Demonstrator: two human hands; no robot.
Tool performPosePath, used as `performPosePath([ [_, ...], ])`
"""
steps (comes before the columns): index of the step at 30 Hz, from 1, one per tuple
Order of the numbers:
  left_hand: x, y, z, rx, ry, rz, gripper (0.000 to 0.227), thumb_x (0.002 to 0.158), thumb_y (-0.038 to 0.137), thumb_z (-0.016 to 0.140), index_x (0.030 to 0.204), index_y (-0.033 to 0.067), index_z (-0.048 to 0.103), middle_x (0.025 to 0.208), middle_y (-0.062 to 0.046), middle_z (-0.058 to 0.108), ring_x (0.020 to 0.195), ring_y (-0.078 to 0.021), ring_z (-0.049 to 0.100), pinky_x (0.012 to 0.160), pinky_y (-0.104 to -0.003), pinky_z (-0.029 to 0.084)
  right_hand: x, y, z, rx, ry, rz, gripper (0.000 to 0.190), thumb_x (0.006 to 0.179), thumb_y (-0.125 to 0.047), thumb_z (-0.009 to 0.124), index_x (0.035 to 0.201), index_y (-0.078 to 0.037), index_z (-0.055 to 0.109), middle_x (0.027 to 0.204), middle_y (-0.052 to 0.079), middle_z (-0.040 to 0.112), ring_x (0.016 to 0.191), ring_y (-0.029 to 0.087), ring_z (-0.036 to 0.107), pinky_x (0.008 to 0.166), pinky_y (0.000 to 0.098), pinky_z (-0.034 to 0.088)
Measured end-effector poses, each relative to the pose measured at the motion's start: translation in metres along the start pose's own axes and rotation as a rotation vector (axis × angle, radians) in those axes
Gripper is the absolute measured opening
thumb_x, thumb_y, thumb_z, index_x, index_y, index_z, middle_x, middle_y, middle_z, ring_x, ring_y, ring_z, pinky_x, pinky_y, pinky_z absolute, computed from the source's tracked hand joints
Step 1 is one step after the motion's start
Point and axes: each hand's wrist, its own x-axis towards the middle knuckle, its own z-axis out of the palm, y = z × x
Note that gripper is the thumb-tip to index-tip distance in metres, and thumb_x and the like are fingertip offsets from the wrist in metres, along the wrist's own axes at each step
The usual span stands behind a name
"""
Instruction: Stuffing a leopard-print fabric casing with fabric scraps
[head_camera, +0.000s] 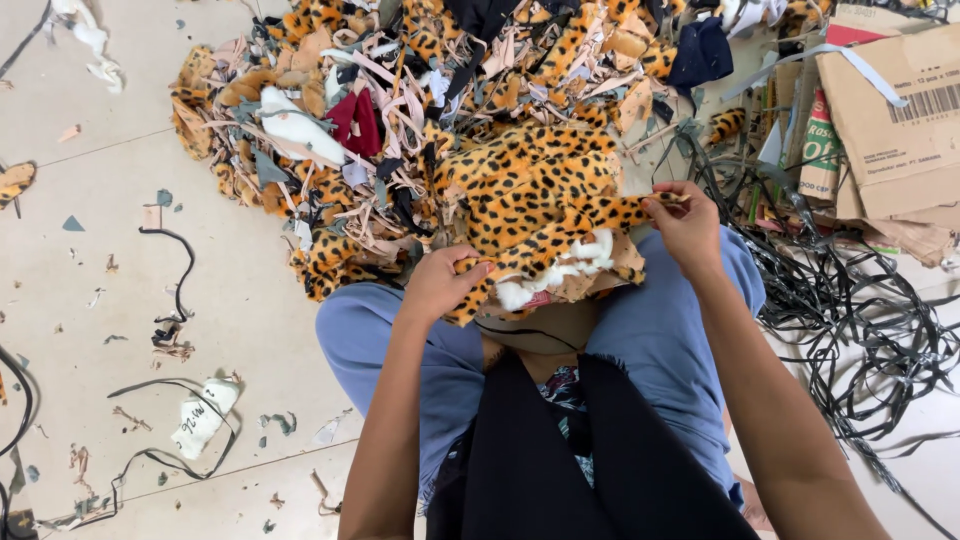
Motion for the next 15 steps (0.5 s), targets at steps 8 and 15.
performPosePath([
  [8,0.003,0.014,-0.010,-0.022,0.003,0.007,0.014,0.091,0.021,0.073,0.093,0.0081,0.077,0.051,-0.010,0.060,0.030,-0.0068,0.030,0.035,-0.021,0.022,-0.010,-0.009,0.019,-0.306,0.024,-0.165,0.057,0.097,-0.012,0.077,0.144,-0.005,0.045,0.127,0.029,0.050,0.113,0.044,0.054,0.091,0.0555,0.051],
  [15,-0.012,0.051,-0.022,-0.012,-0.026,-0.017,0.024,0.089,0.025,0.073,0.101,0.0039,0.077,0.068,-0.019,0.070,0.032,-0.0074,0.034,0.034,-0.024,0.024,-0.075,-0.085,0.079,-0.634,-0.311,-0.327,0.060,0.112,-0.035,0.029,0.162,-0.004,0.015,0.168,0.023,0.011,0.154,0.036,0.002,0.124,0.0577,0.004],
])
